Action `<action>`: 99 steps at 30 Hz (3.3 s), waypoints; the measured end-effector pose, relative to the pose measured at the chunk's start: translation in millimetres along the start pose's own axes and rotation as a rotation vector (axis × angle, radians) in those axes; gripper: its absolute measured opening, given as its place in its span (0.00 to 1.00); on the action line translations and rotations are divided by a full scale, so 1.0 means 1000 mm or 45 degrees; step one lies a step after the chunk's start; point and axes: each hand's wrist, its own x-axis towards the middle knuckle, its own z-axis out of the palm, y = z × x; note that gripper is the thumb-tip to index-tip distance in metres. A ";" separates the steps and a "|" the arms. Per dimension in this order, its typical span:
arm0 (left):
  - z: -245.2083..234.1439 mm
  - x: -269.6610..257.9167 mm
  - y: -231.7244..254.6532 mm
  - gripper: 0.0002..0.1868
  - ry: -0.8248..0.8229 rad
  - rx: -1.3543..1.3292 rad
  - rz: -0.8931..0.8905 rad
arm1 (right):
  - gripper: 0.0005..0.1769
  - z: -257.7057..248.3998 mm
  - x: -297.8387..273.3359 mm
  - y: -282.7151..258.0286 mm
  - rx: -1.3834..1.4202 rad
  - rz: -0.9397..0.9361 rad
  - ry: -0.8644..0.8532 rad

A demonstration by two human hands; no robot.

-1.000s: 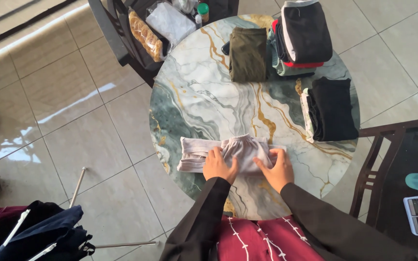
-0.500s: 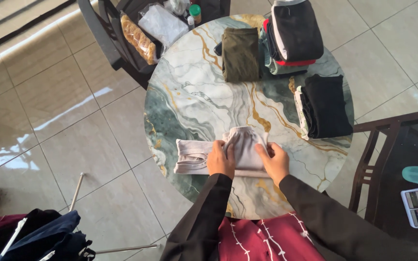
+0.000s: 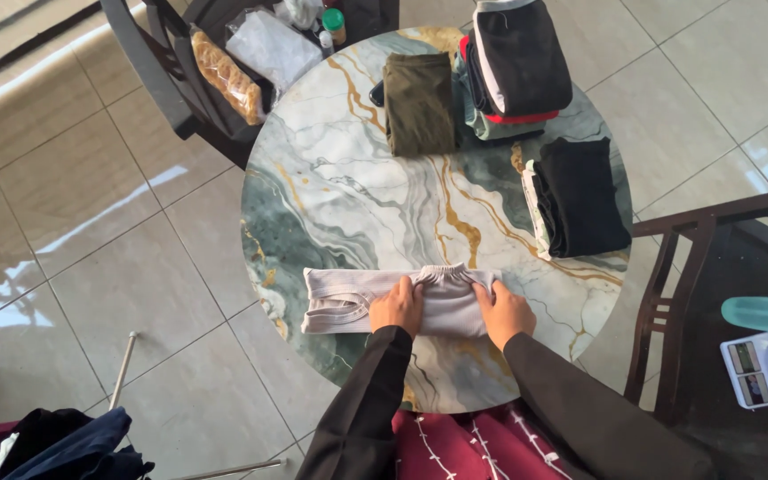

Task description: The recorder folds several items of clothing, such as underwear and shirts, on a table on a balcony.

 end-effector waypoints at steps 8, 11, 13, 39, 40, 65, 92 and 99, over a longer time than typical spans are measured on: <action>-0.034 0.005 0.027 0.24 0.022 -0.230 -0.402 | 0.25 -0.006 -0.001 0.010 0.181 0.012 -0.098; -0.022 0.012 0.018 0.32 -0.089 -0.345 -0.572 | 0.25 0.001 0.005 0.030 0.365 -0.080 -0.101; -0.012 0.017 0.006 0.34 -0.243 -0.354 -0.638 | 0.24 0.001 0.009 0.038 0.445 -0.135 -0.098; -0.060 0.008 0.015 0.34 -0.309 0.030 0.885 | 0.15 -0.055 -0.006 0.016 0.124 -0.960 0.154; -0.076 0.010 0.026 0.34 -0.308 0.030 0.882 | 0.15 -0.054 -0.007 0.016 0.124 -0.962 0.152; -0.035 -0.033 0.045 0.34 -0.172 0.093 0.500 | 0.50 -0.025 -0.016 0.008 0.795 0.410 -0.271; 0.020 -0.069 -0.070 0.34 0.538 -1.725 -1.168 | 0.26 -0.006 -0.067 -0.162 0.233 -1.087 -0.562; -0.057 -0.073 -0.044 0.38 0.369 -0.880 -1.536 | 0.33 0.021 -0.050 -0.165 -0.210 -1.646 -0.263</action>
